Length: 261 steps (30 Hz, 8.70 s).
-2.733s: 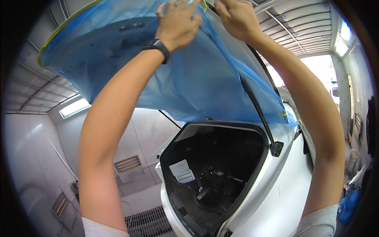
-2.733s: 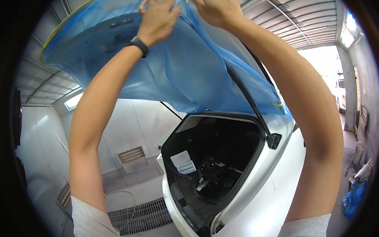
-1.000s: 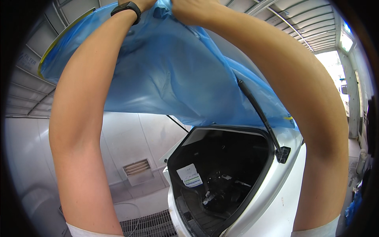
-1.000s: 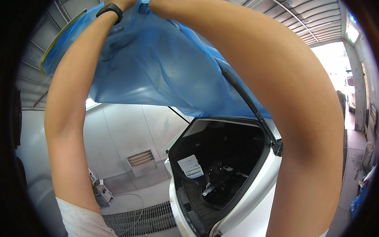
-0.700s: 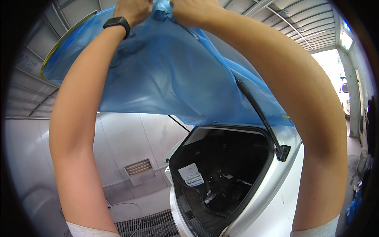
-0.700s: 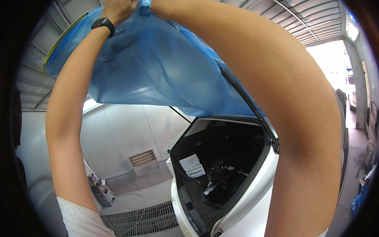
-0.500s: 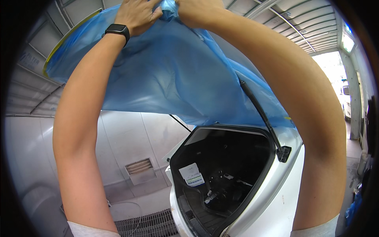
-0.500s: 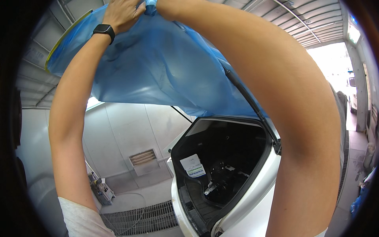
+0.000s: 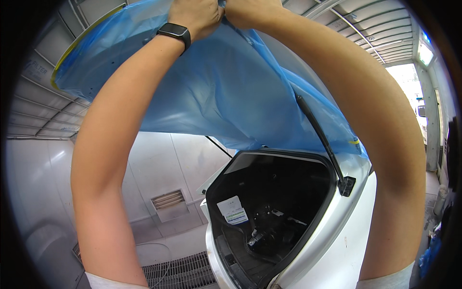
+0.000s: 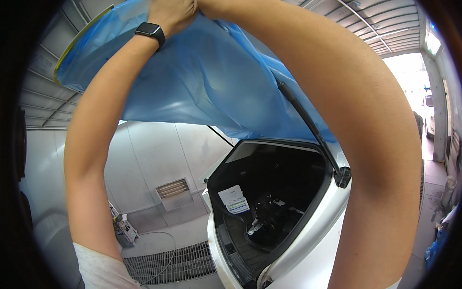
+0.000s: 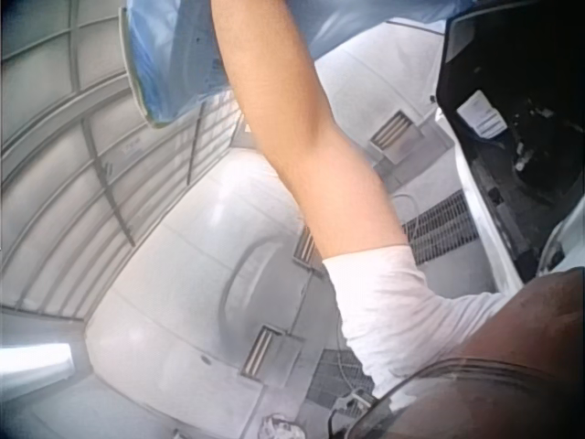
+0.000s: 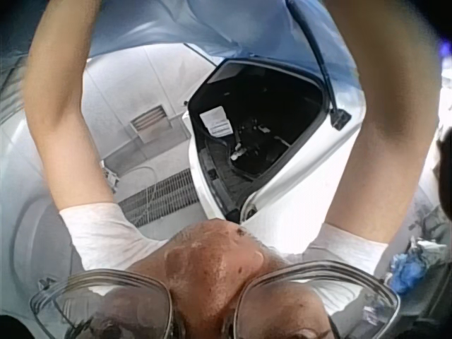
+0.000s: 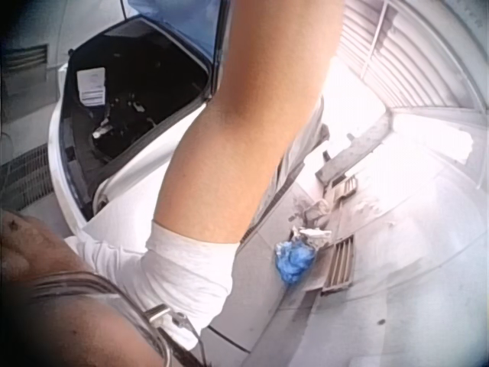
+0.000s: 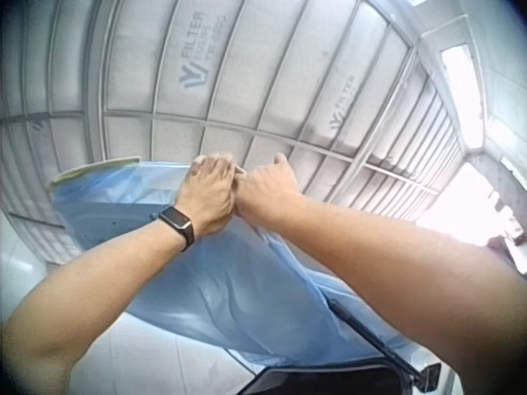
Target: The person applies blue masking film to the underside of a white car hood and secures it with yellow tape. They smooth the film and press the tape along the edges to hold the film in place.
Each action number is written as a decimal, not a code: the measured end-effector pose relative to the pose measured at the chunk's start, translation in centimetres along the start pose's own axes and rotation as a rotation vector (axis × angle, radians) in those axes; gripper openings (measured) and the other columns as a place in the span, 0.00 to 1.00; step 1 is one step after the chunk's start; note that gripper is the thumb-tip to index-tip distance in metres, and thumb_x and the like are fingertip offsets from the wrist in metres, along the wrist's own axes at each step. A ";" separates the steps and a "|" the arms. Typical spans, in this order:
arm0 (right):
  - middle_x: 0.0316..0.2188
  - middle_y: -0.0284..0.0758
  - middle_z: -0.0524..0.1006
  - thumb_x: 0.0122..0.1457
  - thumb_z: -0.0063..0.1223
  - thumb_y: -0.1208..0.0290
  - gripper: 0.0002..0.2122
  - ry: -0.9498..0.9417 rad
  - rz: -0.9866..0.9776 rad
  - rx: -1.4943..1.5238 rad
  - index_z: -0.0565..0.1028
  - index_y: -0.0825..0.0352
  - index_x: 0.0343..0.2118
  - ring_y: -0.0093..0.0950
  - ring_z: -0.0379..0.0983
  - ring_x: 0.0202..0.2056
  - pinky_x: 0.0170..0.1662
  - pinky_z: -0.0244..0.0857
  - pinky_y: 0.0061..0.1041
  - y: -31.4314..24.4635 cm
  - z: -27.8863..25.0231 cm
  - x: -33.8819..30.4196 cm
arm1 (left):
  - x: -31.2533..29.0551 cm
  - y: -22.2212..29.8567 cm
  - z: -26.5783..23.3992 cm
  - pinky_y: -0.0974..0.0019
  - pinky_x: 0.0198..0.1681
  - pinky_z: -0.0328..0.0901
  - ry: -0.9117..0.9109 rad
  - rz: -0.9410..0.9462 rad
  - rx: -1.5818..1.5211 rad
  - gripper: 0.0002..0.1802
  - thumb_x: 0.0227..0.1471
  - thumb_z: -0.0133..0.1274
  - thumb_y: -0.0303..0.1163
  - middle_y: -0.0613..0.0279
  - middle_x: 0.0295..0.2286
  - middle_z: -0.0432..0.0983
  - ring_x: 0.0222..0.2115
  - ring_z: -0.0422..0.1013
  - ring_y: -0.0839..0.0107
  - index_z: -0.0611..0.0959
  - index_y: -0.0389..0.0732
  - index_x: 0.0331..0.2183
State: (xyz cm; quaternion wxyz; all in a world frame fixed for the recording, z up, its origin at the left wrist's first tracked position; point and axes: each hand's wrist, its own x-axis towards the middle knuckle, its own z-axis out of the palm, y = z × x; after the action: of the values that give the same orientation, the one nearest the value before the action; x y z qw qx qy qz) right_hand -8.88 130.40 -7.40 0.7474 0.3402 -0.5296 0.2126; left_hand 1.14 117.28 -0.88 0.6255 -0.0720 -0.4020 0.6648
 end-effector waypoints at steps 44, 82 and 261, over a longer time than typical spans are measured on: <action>0.21 0.41 0.80 0.61 0.50 0.68 0.07 0.507 -0.327 0.167 0.78 0.61 0.38 0.40 0.80 0.30 0.48 0.67 0.40 1.9 0.0 -9.1 | -2.2 11.9 -1.5 0.41 0.72 0.38 0.002 -0.171 -0.625 0.38 0.57 0.52 0.42 0.31 0.64 0.54 0.66 0.46 0.32 0.64 0.35 0.65; 0.32 0.37 0.85 0.60 0.48 0.63 0.11 0.061 -0.019 -0.119 0.84 0.57 0.36 0.34 0.82 0.38 0.60 0.60 0.44 0.1 1.1 2.1 | 2.5 -4.6 -0.9 0.52 0.43 0.72 -0.057 -0.311 -0.310 0.10 0.53 0.60 0.38 0.55 0.34 0.83 0.37 0.78 0.52 0.90 0.43 0.30; 0.34 0.47 0.83 0.66 0.49 0.55 0.14 0.463 0.316 0.367 0.82 0.51 0.48 0.48 0.80 0.39 0.48 0.68 0.44 4.7 2.5 2.7 | 4.1 -5.0 -1.6 0.52 0.47 0.73 -0.290 -0.596 -0.158 0.24 0.51 0.63 0.54 0.47 0.34 0.85 0.39 0.81 0.51 0.90 0.41 0.32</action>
State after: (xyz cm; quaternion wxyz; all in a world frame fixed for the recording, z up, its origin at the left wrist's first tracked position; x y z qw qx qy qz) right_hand -12.72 131.58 -2.99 0.7319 0.3255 -0.3449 0.4894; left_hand 5.13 121.13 2.90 0.7210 0.0959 -0.5405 0.4228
